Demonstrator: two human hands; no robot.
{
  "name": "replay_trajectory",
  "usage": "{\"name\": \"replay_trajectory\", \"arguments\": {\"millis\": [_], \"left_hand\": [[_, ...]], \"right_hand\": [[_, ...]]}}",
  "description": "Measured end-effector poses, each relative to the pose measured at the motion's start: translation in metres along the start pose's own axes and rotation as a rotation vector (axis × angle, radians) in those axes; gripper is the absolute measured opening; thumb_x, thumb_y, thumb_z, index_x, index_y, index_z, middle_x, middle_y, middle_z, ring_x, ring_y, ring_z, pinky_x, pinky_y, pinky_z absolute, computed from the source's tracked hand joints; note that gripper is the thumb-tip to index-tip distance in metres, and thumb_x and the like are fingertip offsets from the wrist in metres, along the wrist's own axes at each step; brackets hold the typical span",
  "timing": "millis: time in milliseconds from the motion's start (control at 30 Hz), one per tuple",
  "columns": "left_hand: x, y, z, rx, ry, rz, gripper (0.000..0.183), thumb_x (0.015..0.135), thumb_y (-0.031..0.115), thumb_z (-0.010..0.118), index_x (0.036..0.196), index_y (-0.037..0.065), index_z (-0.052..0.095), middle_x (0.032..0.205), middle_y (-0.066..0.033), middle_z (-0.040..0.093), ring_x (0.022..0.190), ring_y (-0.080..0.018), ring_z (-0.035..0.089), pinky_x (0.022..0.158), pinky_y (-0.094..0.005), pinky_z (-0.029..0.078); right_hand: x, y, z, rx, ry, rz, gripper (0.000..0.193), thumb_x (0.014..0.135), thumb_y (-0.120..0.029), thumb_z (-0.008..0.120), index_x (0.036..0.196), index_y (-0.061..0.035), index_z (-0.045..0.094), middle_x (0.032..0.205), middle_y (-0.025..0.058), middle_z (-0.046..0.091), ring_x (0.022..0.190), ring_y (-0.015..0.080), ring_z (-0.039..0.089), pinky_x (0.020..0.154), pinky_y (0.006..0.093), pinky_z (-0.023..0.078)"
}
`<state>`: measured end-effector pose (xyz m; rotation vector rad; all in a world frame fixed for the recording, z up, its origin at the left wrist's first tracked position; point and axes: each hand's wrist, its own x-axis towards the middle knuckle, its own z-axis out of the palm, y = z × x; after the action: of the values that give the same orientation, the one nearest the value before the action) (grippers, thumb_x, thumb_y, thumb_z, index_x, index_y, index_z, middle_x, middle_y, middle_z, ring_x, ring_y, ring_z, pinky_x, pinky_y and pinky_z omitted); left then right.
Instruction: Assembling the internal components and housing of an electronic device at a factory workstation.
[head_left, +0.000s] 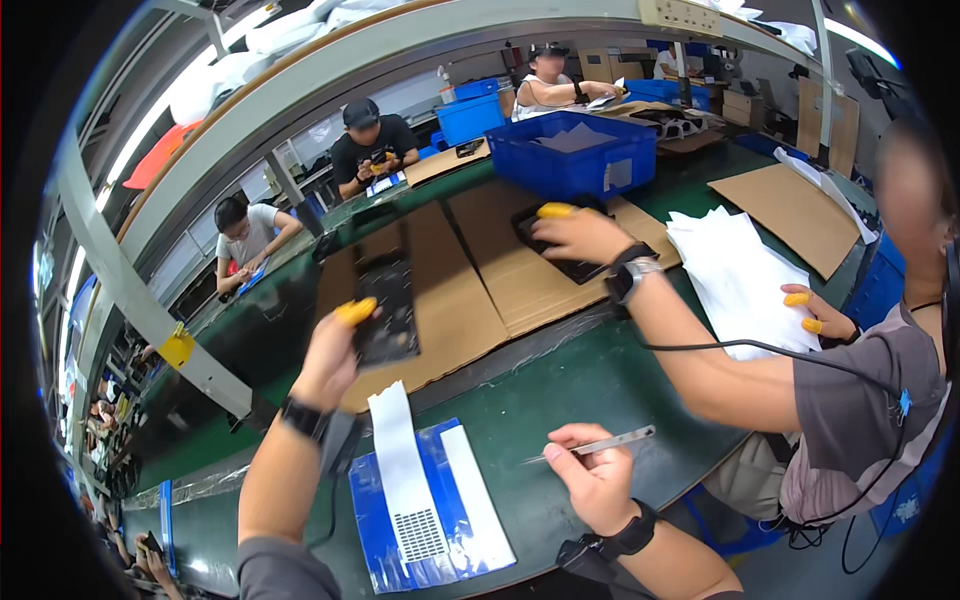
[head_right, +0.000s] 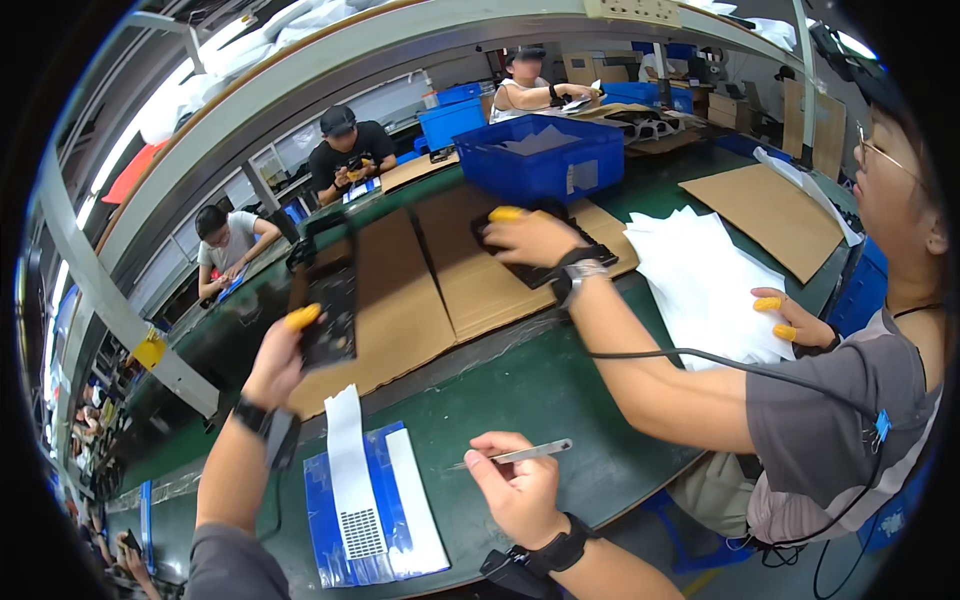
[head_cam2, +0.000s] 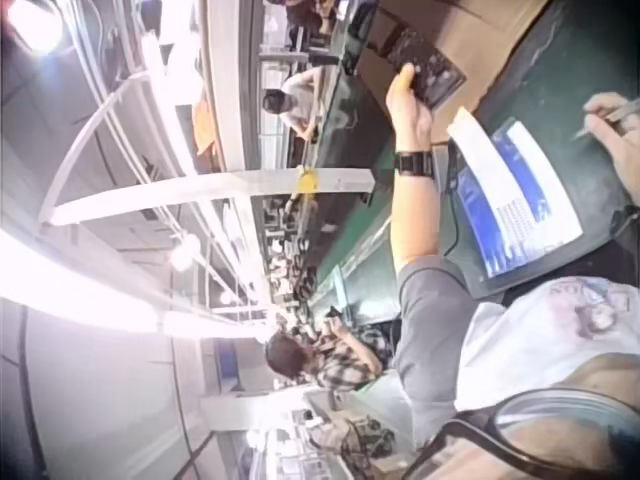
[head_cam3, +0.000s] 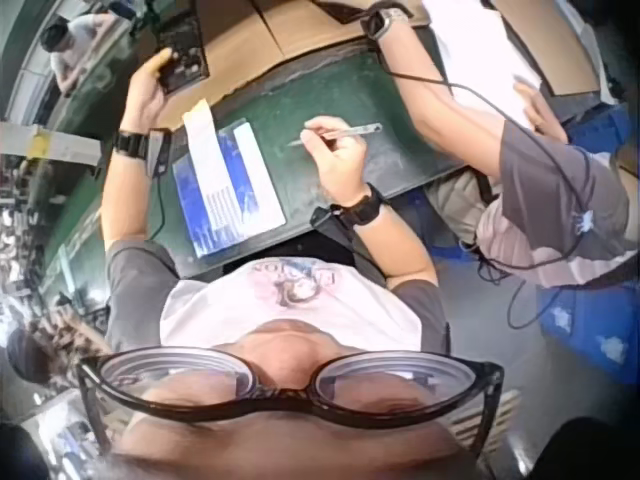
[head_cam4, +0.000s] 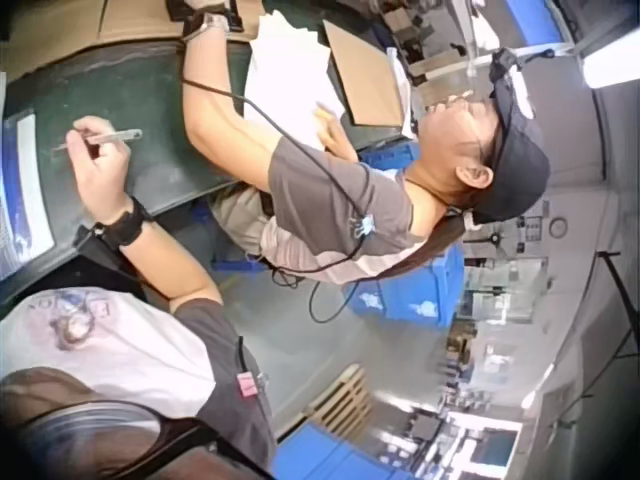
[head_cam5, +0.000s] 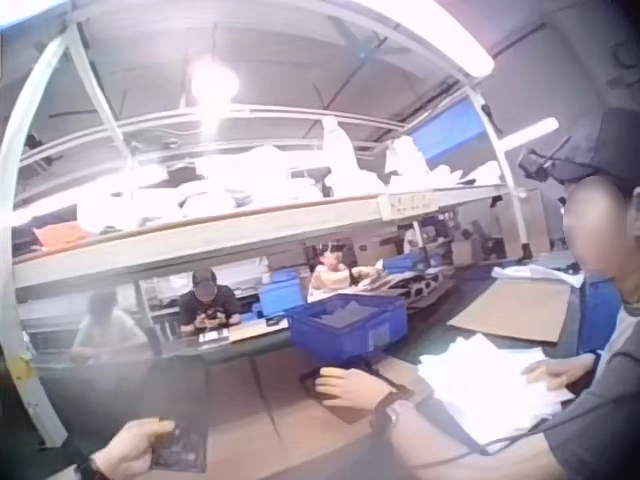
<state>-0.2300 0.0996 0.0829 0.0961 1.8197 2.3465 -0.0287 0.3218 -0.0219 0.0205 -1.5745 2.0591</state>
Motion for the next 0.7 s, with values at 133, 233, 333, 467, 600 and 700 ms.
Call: {"name": "replay_trajectory", "arguments": {"millis": [133,233,333,467,600,700], "left_hand": [[-0.114,-0.007,-0.057,-0.305,0.092,-0.009,0.022,0.082,0.006,0.044,0.104,0.001,0.048,0.090,-0.0072,0.057,0.083,-0.0193,0.057,0.075,-0.0348,0.048],[-0.173,-0.015,-0.073,-0.279,0.151,0.161,0.028,0.083,0.006,0.045,0.110,0.001,0.045,0.103,-0.0096,0.054,0.090,-0.0198,0.055,0.078,-0.0331,0.047],[-0.193,-0.028,-0.093,-0.217,0.205,0.219,0.027,0.084,0.010,0.047,0.109,-0.001,0.045,0.098,-0.0062,0.055,0.087,-0.0147,0.055,0.075,-0.0281,0.046],[-0.192,-0.057,-0.085,-0.296,0.295,0.235,0.027,0.087,0.015,0.045,0.109,0.001,0.046,0.093,-0.0045,0.056,0.081,-0.0105,0.055,0.070,-0.0230,0.046],[-0.197,-0.060,-0.085,-0.459,0.248,0.066,0.028,0.088,0.018,0.042,0.111,0.002,0.044,0.093,-0.0059,0.055,0.081,-0.0144,0.056,0.068,-0.0302,0.051],[-0.201,-0.064,-0.088,-0.517,0.253,0.022,0.030,0.088,0.019,0.042,0.113,0.004,0.042,0.096,-0.0056,0.054,0.082,-0.0143,0.055,0.071,-0.0289,0.049]], "right_hand": [[-0.002,-0.003,-0.002,0.103,-0.031,0.128,0.012,0.074,-0.001,0.060,0.085,0.0017,0.055,0.069,0.0023,0.056,0.058,0.0048,0.050,0.052,0.0166,0.040],[0.006,-0.011,0.009,0.052,-0.087,0.182,0.011,0.075,-0.002,0.060,0.084,0.0007,0.055,0.069,0.0030,0.056,0.058,0.0053,0.051,0.049,0.0164,0.039],[0.002,-0.027,0.043,0.075,-0.192,0.196,0.011,0.075,-0.002,0.059,0.085,0.0010,0.055,0.069,0.0033,0.056,0.060,0.0060,0.053,0.048,0.0166,0.038],[-0.031,-0.022,0.101,0.140,-0.243,0.361,0.011,0.076,0.000,0.057,0.087,0.0027,0.055,0.071,0.0040,0.056,0.063,0.0072,0.054,0.056,0.0181,0.043],[-0.026,0.014,0.110,-0.068,-0.248,0.411,0.013,0.074,0.002,0.057,0.087,0.0034,0.054,0.071,0.0047,0.057,0.062,0.0072,0.054,0.056,0.0183,0.043],[-0.028,0.023,0.104,-0.091,-0.235,0.418,0.013,0.074,-0.001,0.058,0.087,0.0008,0.055,0.070,0.0055,0.059,0.058,0.0062,0.054,0.046,0.0159,0.036]]}}
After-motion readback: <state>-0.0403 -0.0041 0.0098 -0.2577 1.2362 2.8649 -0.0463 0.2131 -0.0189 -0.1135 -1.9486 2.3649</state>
